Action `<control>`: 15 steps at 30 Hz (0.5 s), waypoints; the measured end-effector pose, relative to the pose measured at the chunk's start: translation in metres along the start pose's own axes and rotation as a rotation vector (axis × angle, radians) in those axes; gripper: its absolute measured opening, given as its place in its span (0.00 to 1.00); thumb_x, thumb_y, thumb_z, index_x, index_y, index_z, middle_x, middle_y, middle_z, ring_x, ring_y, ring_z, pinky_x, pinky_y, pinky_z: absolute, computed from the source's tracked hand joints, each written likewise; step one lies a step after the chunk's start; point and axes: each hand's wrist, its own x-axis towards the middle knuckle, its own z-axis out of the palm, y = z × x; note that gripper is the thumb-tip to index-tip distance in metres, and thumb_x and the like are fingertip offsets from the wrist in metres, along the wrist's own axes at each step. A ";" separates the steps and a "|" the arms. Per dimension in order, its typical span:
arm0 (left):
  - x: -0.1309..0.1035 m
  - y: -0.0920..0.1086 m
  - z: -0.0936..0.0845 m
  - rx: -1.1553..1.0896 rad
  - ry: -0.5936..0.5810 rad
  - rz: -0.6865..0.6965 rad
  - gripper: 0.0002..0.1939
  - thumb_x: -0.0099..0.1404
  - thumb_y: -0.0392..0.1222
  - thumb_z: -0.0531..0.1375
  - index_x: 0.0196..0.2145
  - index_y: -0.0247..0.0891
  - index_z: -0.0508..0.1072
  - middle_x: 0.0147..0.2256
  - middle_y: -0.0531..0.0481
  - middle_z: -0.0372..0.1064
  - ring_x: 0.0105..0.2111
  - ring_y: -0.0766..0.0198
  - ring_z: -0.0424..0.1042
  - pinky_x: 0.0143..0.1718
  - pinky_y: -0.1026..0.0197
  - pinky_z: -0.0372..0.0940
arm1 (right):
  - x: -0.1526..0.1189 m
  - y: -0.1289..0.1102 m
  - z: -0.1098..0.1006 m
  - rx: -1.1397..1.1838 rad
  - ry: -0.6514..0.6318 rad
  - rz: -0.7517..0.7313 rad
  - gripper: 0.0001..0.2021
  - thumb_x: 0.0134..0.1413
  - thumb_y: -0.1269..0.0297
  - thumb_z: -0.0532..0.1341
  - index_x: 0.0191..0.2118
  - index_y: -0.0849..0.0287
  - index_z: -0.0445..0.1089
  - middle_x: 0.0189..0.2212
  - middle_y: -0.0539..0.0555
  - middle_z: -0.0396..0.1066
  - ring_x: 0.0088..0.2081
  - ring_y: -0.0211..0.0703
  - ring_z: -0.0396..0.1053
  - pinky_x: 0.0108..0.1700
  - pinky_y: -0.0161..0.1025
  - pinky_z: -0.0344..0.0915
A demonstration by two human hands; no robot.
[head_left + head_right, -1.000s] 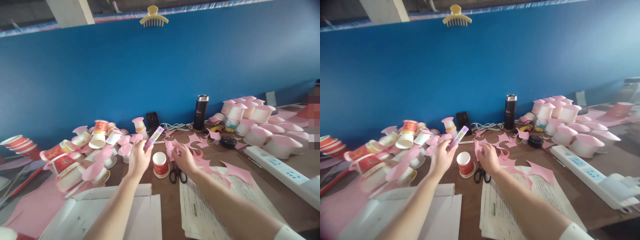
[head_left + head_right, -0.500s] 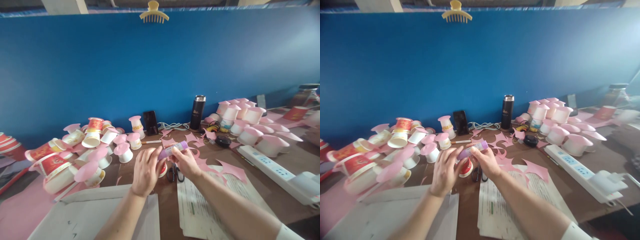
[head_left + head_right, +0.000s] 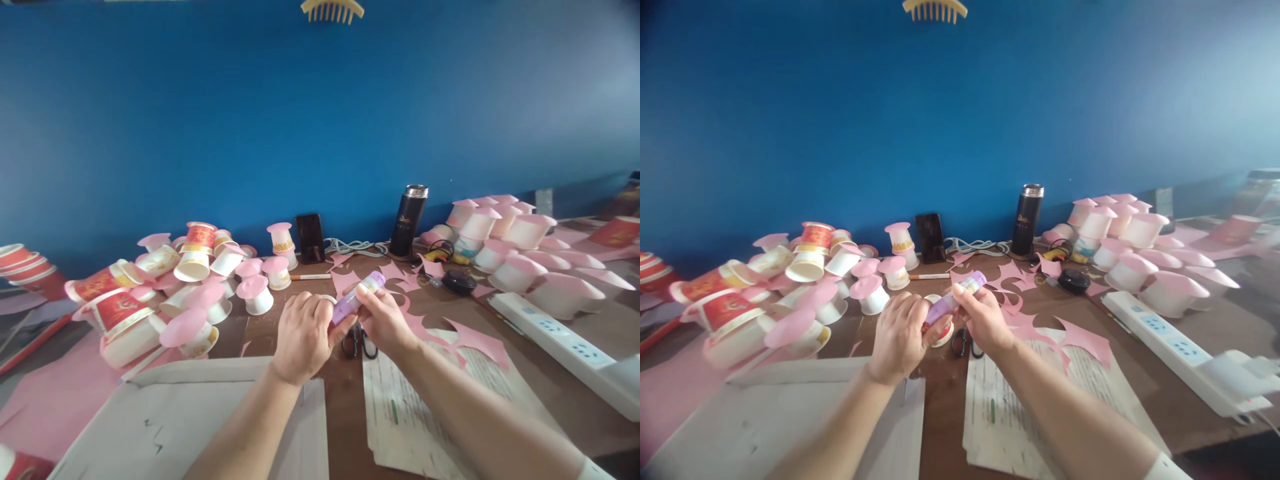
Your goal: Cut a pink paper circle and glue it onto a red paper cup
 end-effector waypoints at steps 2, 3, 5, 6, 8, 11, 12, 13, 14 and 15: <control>0.001 0.000 0.000 0.000 0.015 0.006 0.14 0.64 0.50 0.56 0.28 0.37 0.64 0.24 0.49 0.62 0.29 0.58 0.61 0.32 0.56 0.56 | 0.001 -0.001 0.000 0.015 0.006 0.026 0.12 0.50 0.54 0.65 0.28 0.60 0.73 0.21 0.49 0.67 0.23 0.35 0.61 0.28 0.34 0.60; 0.001 0.000 0.000 0.000 0.019 0.006 0.14 0.64 0.50 0.55 0.28 0.38 0.64 0.24 0.50 0.62 0.29 0.59 0.61 0.32 0.56 0.55 | 0.002 -0.001 0.000 0.025 0.010 0.037 0.12 0.50 0.55 0.65 0.28 0.60 0.73 0.22 0.49 0.67 0.23 0.35 0.62 0.29 0.34 0.60; 0.001 0.000 0.002 0.003 0.028 0.003 0.15 0.65 0.50 0.55 0.27 0.38 0.64 0.23 0.50 0.62 0.28 0.59 0.61 0.31 0.57 0.55 | 0.002 -0.001 0.000 0.031 0.017 0.051 0.12 0.51 0.55 0.65 0.27 0.59 0.72 0.22 0.49 0.68 0.23 0.34 0.62 0.29 0.34 0.61; 0.002 0.000 0.003 0.006 0.032 0.000 0.15 0.65 0.50 0.55 0.26 0.38 0.64 0.23 0.50 0.62 0.28 0.59 0.61 0.30 0.57 0.55 | 0.002 -0.001 0.001 0.026 0.020 0.051 0.12 0.51 0.55 0.65 0.27 0.59 0.72 0.22 0.49 0.68 0.23 0.34 0.62 0.29 0.34 0.61; 0.002 0.001 0.005 0.014 0.035 -0.005 0.15 0.65 0.50 0.55 0.26 0.38 0.64 0.22 0.51 0.61 0.27 0.60 0.61 0.30 0.57 0.55 | 0.002 0.000 0.003 0.010 0.033 0.043 0.12 0.51 0.55 0.65 0.27 0.60 0.72 0.22 0.48 0.67 0.22 0.34 0.62 0.28 0.33 0.60; 0.002 0.003 0.006 0.018 0.033 -0.016 0.15 0.65 0.51 0.55 0.25 0.38 0.63 0.22 0.51 0.62 0.27 0.60 0.62 0.30 0.57 0.55 | 0.004 0.000 0.003 0.005 0.040 0.046 0.13 0.51 0.55 0.65 0.28 0.60 0.72 0.22 0.48 0.68 0.22 0.33 0.63 0.26 0.33 0.60; 0.001 0.003 0.006 0.014 0.036 -0.019 0.15 0.65 0.51 0.55 0.25 0.38 0.63 0.22 0.51 0.62 0.27 0.60 0.63 0.30 0.58 0.55 | 0.006 -0.002 0.000 0.007 0.042 0.048 0.13 0.50 0.55 0.65 0.28 0.60 0.72 0.22 0.48 0.68 0.23 0.34 0.63 0.26 0.33 0.61; 0.000 0.001 0.005 0.004 0.046 -0.024 0.15 0.65 0.50 0.55 0.25 0.39 0.63 0.22 0.51 0.62 0.27 0.61 0.63 0.30 0.58 0.56 | 0.010 -0.005 -0.005 0.013 0.062 0.037 0.12 0.50 0.55 0.66 0.28 0.60 0.71 0.21 0.48 0.68 0.22 0.34 0.63 0.25 0.33 0.61; -0.001 -0.002 0.004 -0.005 0.065 -0.040 0.15 0.65 0.50 0.54 0.25 0.39 0.63 0.21 0.51 0.61 0.26 0.61 0.63 0.30 0.59 0.56 | 0.015 -0.009 -0.011 0.021 0.072 0.034 0.12 0.50 0.55 0.66 0.27 0.60 0.70 0.22 0.48 0.68 0.22 0.34 0.64 0.25 0.33 0.62; -0.003 -0.006 0.002 -0.008 0.096 -0.072 0.15 0.65 0.49 0.54 0.24 0.39 0.62 0.21 0.51 0.61 0.25 0.62 0.63 0.29 0.59 0.56 | 0.020 -0.015 -0.019 0.051 0.161 -0.024 0.12 0.48 0.55 0.67 0.26 0.58 0.68 0.20 0.47 0.67 0.21 0.32 0.62 0.23 0.31 0.61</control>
